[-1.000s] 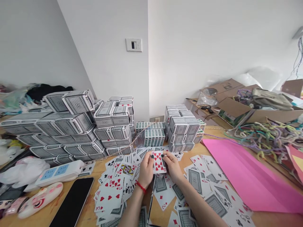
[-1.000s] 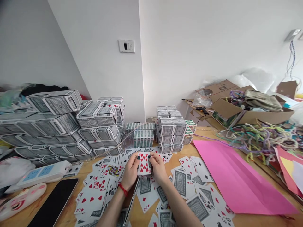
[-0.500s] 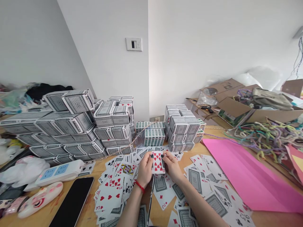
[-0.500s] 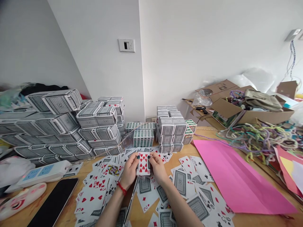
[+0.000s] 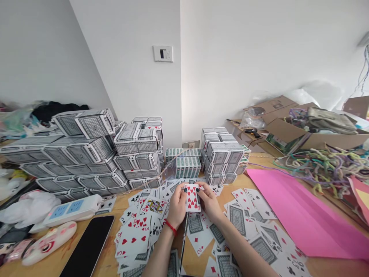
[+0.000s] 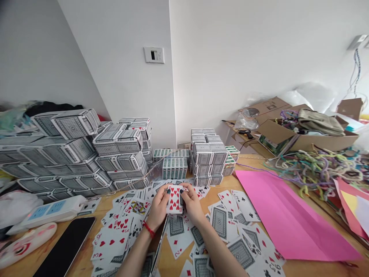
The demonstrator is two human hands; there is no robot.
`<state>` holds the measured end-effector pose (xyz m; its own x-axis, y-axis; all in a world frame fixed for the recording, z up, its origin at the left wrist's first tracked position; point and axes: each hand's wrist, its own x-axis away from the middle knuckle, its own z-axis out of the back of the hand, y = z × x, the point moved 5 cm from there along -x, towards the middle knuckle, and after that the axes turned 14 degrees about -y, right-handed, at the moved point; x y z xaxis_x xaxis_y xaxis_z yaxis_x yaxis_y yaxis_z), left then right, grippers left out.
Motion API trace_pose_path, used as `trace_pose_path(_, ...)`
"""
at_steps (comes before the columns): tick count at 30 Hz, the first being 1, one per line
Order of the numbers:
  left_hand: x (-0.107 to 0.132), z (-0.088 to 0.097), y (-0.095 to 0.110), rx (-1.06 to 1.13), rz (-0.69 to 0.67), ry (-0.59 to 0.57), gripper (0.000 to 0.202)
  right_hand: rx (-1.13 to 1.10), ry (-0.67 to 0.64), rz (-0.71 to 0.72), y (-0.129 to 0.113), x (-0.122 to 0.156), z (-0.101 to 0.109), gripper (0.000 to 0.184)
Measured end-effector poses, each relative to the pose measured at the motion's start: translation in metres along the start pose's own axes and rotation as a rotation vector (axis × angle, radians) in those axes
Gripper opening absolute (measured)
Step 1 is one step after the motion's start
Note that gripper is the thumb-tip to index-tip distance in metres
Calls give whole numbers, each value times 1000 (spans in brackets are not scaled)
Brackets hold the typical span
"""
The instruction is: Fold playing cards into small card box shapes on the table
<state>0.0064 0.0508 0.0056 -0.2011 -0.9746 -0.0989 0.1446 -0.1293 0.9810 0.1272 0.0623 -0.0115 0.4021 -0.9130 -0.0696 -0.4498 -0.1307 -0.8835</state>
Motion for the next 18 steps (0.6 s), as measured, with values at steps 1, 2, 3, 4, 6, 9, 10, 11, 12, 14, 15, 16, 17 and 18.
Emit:
trace_pose_path(1,0,0,-1,-1,1,0,29,-1,0,2,0,0,0,24)
trace_pose_path(2,0,0,-1,-1,3,-1,29,-1,2,3,0,0,0,24)
trace_pose_path(3,0,0,-2,0,4,-2,29,-1,6,3,0,0,0,25)
trace_pose_path(4,0,0,-2,1,4,-1,29,0,13,0,1,0,1,26)
trace_pose_path(6,0,0,-2,0,5,-1,28,6,27,-16,3,-1,2,25)
trace_pose_path(9,0,0,-1,-13,14,-2,28,17,42,-34,4,-1,3,21)
trace_pose_path(10,0,0,0,-16,19,-2,28,23,48,-34,4,-1,3,19)
trace_pose_path(11,0,-1,0,-16,24,-1,28,30,55,-34,4,-1,4,18)
trace_pose_path(12,0,-1,0,-13,25,-2,27,37,62,-34,3,0,4,17)
trace_pose_path(14,0,-2,0,-2,20,-3,26,47,71,-34,3,0,4,17)
trace_pose_path(15,0,-2,1,3,15,-4,26,48,73,-33,2,0,4,17)
trace_pose_path(16,1,-2,1,10,12,-6,25,46,76,-30,2,1,4,16)
trace_pose_path(17,1,-3,1,20,11,-8,24,45,80,-30,1,1,4,16)
trace_pose_path(18,1,-3,1,32,12,-8,23,45,83,-32,1,1,4,15)
